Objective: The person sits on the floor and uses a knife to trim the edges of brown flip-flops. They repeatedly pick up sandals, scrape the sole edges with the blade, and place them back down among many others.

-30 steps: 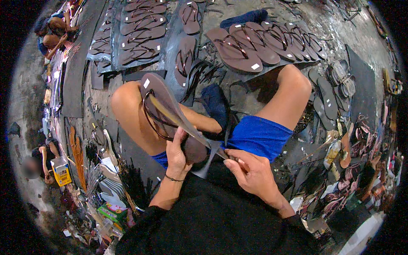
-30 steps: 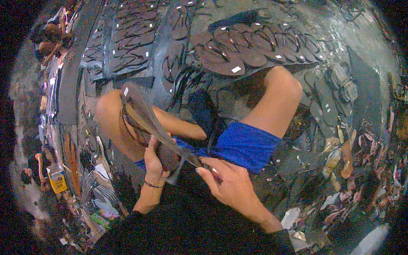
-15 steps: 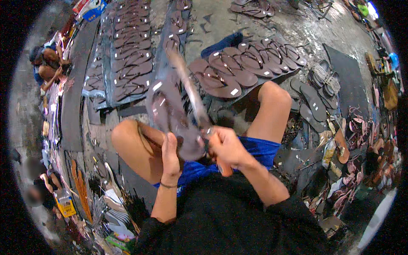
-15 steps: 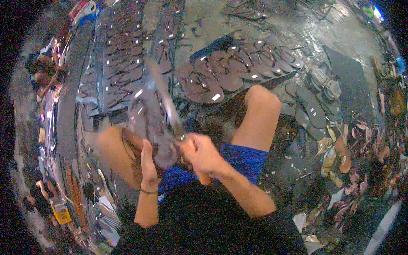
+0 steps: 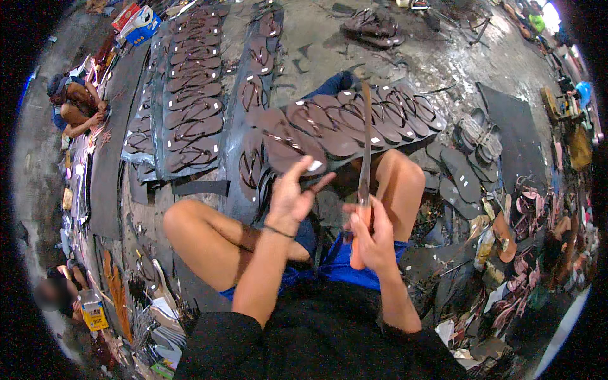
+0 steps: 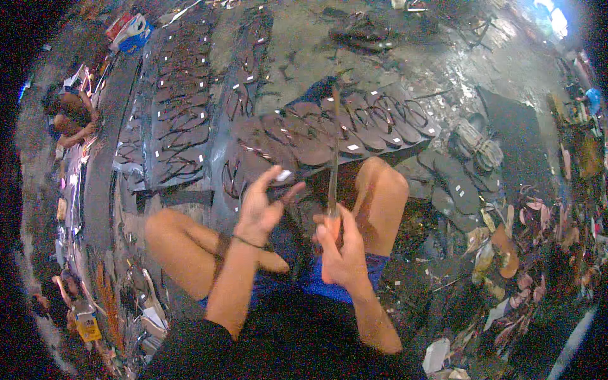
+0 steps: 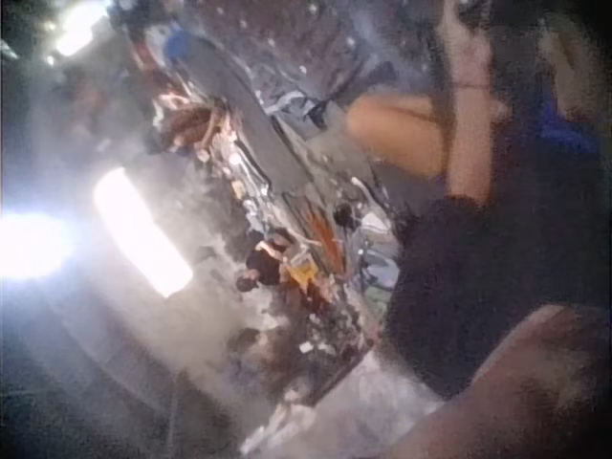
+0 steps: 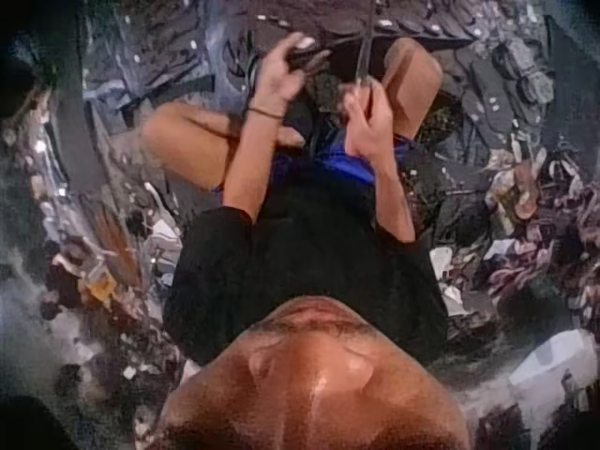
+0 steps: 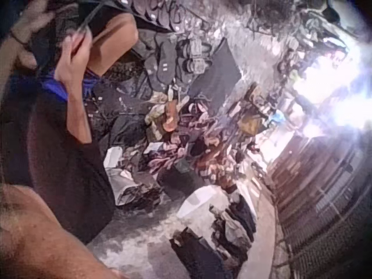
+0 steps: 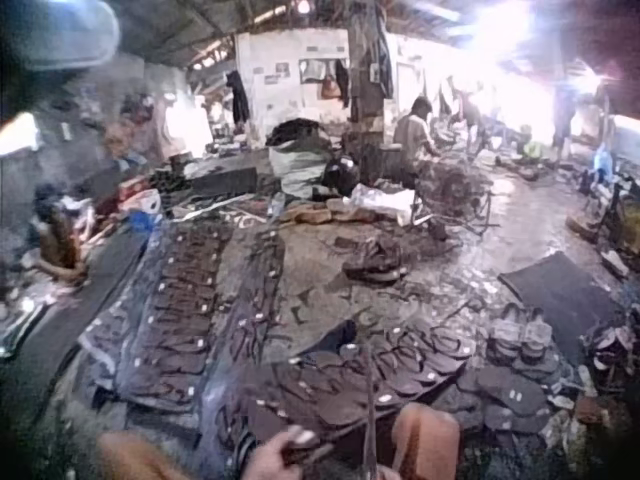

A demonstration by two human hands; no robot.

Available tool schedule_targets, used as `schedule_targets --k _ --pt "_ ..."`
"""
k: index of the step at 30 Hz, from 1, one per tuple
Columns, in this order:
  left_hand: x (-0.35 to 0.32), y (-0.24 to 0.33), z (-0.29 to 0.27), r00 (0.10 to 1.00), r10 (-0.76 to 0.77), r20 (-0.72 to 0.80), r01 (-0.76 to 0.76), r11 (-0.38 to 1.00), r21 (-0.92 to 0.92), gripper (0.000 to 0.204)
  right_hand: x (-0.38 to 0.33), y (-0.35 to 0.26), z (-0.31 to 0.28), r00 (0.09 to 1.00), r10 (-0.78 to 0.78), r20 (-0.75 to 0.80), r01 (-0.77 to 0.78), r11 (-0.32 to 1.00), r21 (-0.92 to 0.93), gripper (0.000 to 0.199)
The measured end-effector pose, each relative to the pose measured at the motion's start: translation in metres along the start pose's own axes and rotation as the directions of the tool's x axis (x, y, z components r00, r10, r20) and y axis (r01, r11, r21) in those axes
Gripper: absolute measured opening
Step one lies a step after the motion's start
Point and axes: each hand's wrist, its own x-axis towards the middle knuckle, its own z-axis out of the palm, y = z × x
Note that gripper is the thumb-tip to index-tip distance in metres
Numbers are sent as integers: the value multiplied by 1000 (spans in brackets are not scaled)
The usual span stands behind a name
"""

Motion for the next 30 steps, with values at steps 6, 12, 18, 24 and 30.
schedule_targets --k 6,12,18,24,30 --pt "-2 63 -28 987 123 -106 -87 953 290 20 -36 21 19 980 133 148 -63 914 -401 40" --pt "-8 58 -28 979 171 -111 -122 929 349 19 -14 37 27 972 82 220 40 866 -498 26" --pt "-10 42 -48 985 142 -102 -114 962 247 21 12 40 40 972 63 228 89 794 -601 25" --pt "-14 25 -53 983 144 -111 -128 982 139 18 52 55 49 962 58 266 132 754 -643 28" --pt "-12 21 -75 991 80 -104 -81 997 2 16 101 73 58 907 175 382 158 700 -696 29"
